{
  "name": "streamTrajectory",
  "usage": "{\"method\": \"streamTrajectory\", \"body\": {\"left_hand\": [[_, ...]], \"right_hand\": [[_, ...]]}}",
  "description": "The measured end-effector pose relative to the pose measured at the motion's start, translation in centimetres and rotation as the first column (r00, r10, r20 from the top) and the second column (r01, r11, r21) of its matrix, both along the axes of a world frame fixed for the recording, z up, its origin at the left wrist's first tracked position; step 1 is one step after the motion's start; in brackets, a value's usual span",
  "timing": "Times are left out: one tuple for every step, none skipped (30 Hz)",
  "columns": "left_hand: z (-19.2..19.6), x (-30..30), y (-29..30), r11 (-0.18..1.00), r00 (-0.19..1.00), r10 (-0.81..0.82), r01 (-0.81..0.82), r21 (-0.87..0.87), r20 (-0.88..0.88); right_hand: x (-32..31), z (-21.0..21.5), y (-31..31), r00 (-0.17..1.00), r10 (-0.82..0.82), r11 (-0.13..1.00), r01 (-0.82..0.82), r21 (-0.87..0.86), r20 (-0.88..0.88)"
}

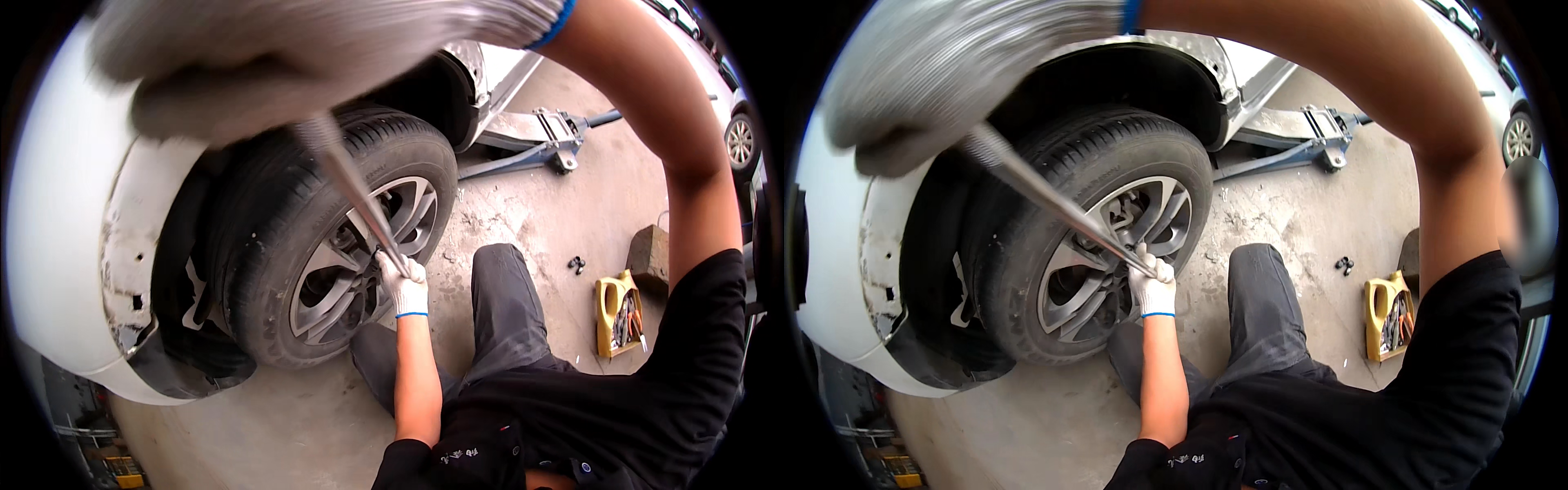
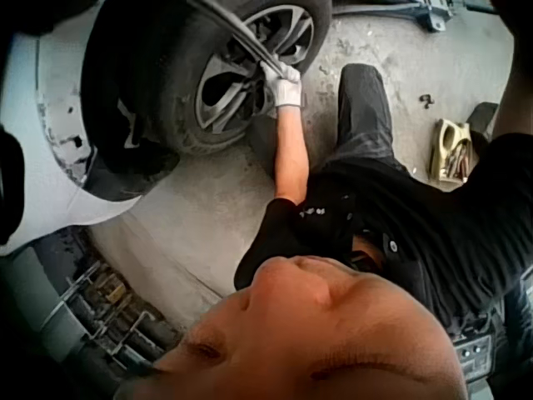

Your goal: The person removes a tire from a white car, uses a floor jack to lower the vehicle, then reinstalls the tire and tightens the lug nuts with a lug wrench.

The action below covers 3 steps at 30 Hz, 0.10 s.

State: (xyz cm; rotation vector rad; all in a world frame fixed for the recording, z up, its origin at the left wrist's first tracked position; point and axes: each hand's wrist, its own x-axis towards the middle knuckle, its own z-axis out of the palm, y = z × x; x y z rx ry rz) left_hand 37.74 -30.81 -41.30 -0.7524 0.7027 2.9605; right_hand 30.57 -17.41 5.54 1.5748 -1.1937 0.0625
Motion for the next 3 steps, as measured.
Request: {"method": "streamTrajectory", "body": {"left_hand": [[-0.1, -1.2, 3.7, 0.993, 0.993, -0.111, 0.112, 0.033, -0.04], [-0.6, -1.5, 4.4, 0.989, 0.988, -0.145, 0.146, 0.019, -0.055], [-1.1, -1.5, 3.8, 0.99, 0.987, -0.144, 0.144, -0.004, -0.07]], "right_hand": [[-0.9, 0.4, 1.4, 0.999, 0.009, 0.999, -0.01, 0.037, 0.034], [-3.1, -0.1, 2.1, 0.991, 0.097, 0.995, -0.099, 0.02, 0.087], [-4.2, -0.7, 3.1, 0.992, 0.052, 0.999, -0.053, 0.005, 0.116]]}}
